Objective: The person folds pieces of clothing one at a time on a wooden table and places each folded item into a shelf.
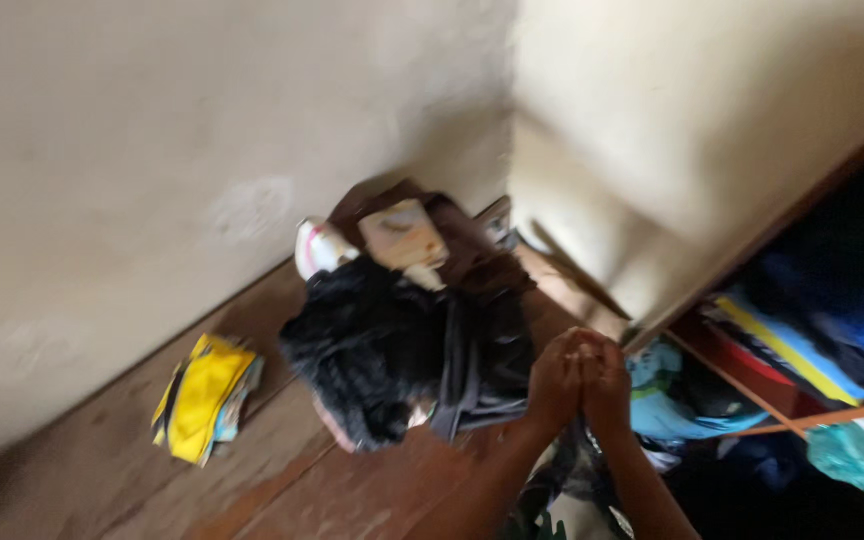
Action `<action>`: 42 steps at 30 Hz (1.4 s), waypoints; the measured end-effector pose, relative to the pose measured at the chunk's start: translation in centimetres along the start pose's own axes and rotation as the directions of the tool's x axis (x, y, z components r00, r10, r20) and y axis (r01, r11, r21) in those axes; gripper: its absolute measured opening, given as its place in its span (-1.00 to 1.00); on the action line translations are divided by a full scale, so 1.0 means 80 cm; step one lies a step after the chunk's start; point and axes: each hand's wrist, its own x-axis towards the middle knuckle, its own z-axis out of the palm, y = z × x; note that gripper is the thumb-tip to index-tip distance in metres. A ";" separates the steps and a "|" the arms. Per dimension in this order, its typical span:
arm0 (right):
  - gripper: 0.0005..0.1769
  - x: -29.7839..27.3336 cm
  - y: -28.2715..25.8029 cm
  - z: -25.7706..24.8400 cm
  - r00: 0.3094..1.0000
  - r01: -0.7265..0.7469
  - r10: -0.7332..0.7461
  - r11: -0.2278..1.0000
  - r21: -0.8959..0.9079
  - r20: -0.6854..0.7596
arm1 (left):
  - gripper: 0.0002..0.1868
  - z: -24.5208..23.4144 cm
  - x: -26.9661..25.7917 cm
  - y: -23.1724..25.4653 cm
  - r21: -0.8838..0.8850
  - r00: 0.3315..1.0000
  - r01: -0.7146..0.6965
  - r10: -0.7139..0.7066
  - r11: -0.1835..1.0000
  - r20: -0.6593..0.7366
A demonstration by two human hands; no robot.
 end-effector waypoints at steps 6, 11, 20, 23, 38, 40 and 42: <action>-0.57 -0.094 -0.033 0.130 0.921 -0.107 0.037 0.981 0.161 0.387 | -0.58 -0.141 -0.099 -0.045 0.314 0.929 0.074 0.049 0.946 -0.366; -0.52 -0.115 -0.088 0.186 0.848 -0.037 -0.053 0.987 0.159 0.527 | -0.48 -0.246 -0.143 -0.038 0.311 0.772 0.199 0.047 0.929 -0.634; -0.04 -0.151 -0.218 0.308 0.643 0.570 -0.478 0.821 0.043 0.598 | -0.36 -0.422 -0.207 -0.202 0.334 0.589 0.578 -0.098 0.744 -0.802; 0.27 -0.164 -0.228 0.343 0.602 0.621 -0.289 0.756 -0.208 0.744 | -0.13 -0.484 -0.217 -0.244 0.356 0.564 0.749 -0.255 0.559 -0.786; -0.26 -0.117 -0.211 0.352 0.759 0.585 -0.309 0.710 -0.392 0.573 | 0.22 -0.592 -0.185 -0.299 0.568 0.585 0.800 -0.460 0.193 -0.668; -0.49 -0.089 -0.209 0.334 0.903 0.297 -0.215 0.938 -0.179 0.372 | 0.10 -0.537 -0.188 -0.295 0.513 0.633 0.764 -0.296 0.392 -0.716; -0.47 -0.064 -0.193 0.321 0.938 0.237 -0.187 0.960 -0.147 0.290 | -0.12 -0.482 -0.184 -0.288 0.484 0.698 0.629 -0.167 0.609 -0.696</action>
